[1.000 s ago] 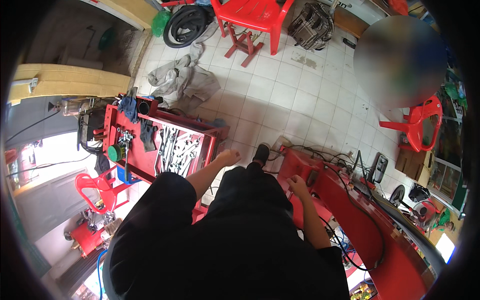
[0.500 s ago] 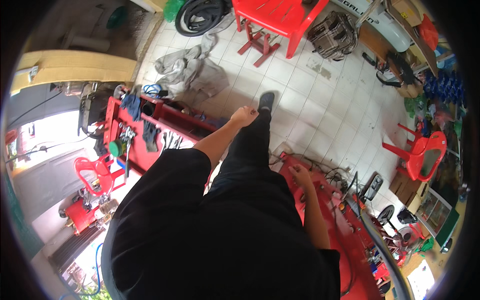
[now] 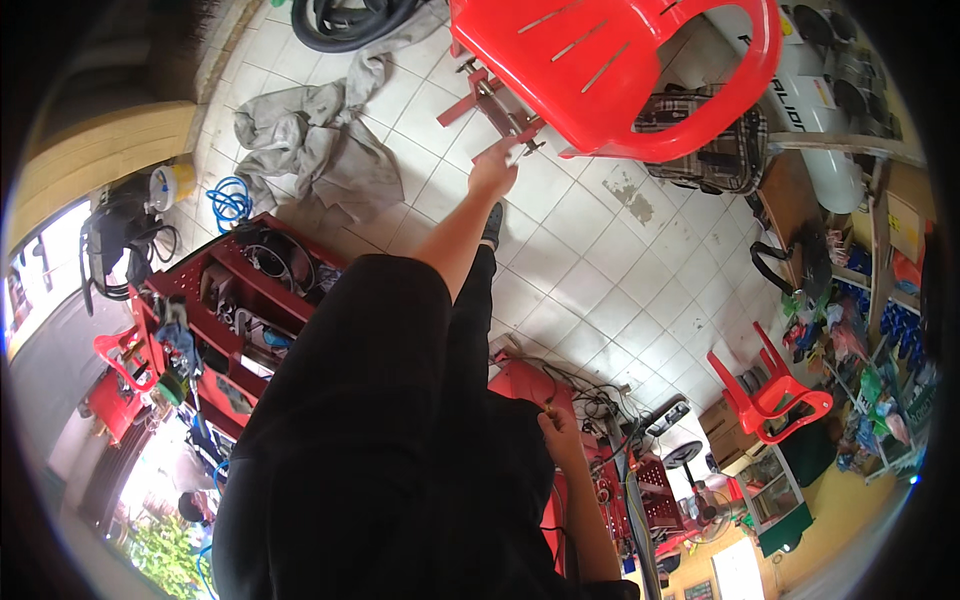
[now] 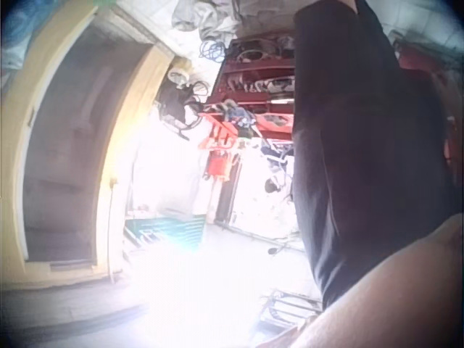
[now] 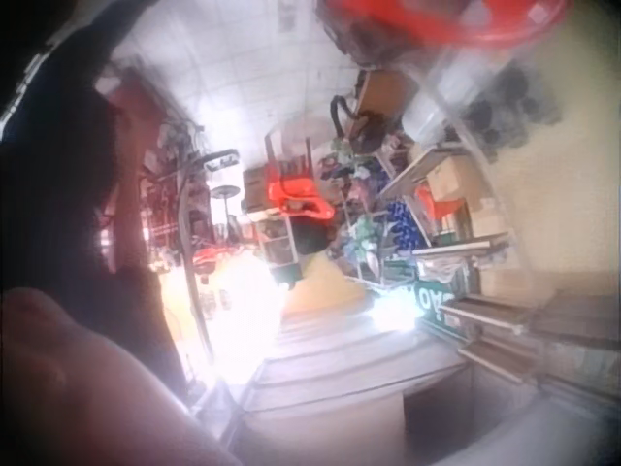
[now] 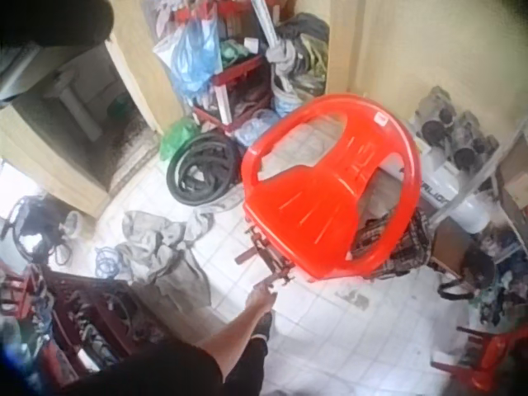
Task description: The person sits on a stool and uses a metal rod to manipulate a small, toothed mechanical part held in their left hand. They then stand up, walk to a workbench, and place the part into a metal tray before sitting back down to continue handling the components.
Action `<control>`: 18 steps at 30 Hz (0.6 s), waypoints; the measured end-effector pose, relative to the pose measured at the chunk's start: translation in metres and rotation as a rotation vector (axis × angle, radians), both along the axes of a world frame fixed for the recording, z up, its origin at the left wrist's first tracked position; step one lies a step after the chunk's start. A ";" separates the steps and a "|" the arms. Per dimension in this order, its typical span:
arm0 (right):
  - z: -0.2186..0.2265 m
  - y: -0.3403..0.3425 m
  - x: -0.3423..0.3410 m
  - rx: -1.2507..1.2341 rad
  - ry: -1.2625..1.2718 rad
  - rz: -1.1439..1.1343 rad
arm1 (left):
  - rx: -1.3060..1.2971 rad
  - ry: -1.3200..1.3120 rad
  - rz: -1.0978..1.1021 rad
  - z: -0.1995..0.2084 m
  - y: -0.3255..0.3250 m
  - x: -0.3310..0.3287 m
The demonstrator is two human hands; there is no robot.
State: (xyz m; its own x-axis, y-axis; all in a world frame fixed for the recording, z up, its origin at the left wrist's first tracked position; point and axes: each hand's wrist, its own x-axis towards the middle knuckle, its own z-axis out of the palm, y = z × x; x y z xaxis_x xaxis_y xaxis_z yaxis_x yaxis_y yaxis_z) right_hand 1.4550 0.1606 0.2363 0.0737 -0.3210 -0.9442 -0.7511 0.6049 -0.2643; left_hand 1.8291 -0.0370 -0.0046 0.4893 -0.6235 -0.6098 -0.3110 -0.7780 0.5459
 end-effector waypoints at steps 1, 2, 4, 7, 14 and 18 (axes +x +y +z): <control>-0.006 -0.013 0.009 0.002 0.021 0.031 | -0.029 -0.058 -0.023 -0.016 -0.020 0.009; -0.011 -0.023 0.015 0.015 0.014 0.033 | -0.032 -0.059 -0.003 -0.026 -0.037 0.017; -0.024 -0.048 0.030 0.029 -0.006 0.041 | -0.044 -0.066 -0.062 -0.046 -0.053 0.022; -0.043 -0.076 0.042 0.007 0.031 0.044 | -0.062 -0.106 -0.224 -0.067 -0.057 0.023; -0.061 -0.116 0.060 0.014 -0.014 -0.018 | -0.179 -0.339 -0.366 -0.082 -0.051 0.007; -0.109 -0.140 0.056 -0.046 -0.069 0.128 | -0.199 -0.407 -0.379 -0.078 -0.035 0.001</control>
State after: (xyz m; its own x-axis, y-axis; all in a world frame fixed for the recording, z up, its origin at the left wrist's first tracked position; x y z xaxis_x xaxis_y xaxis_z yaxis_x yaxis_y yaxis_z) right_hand 1.5111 0.0210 0.1276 0.1810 -0.3482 -0.9198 -0.8003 0.4915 -0.3435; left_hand 1.8303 -0.0721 -0.0824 0.3804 -0.8835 -0.2734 -0.7622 -0.4669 0.4483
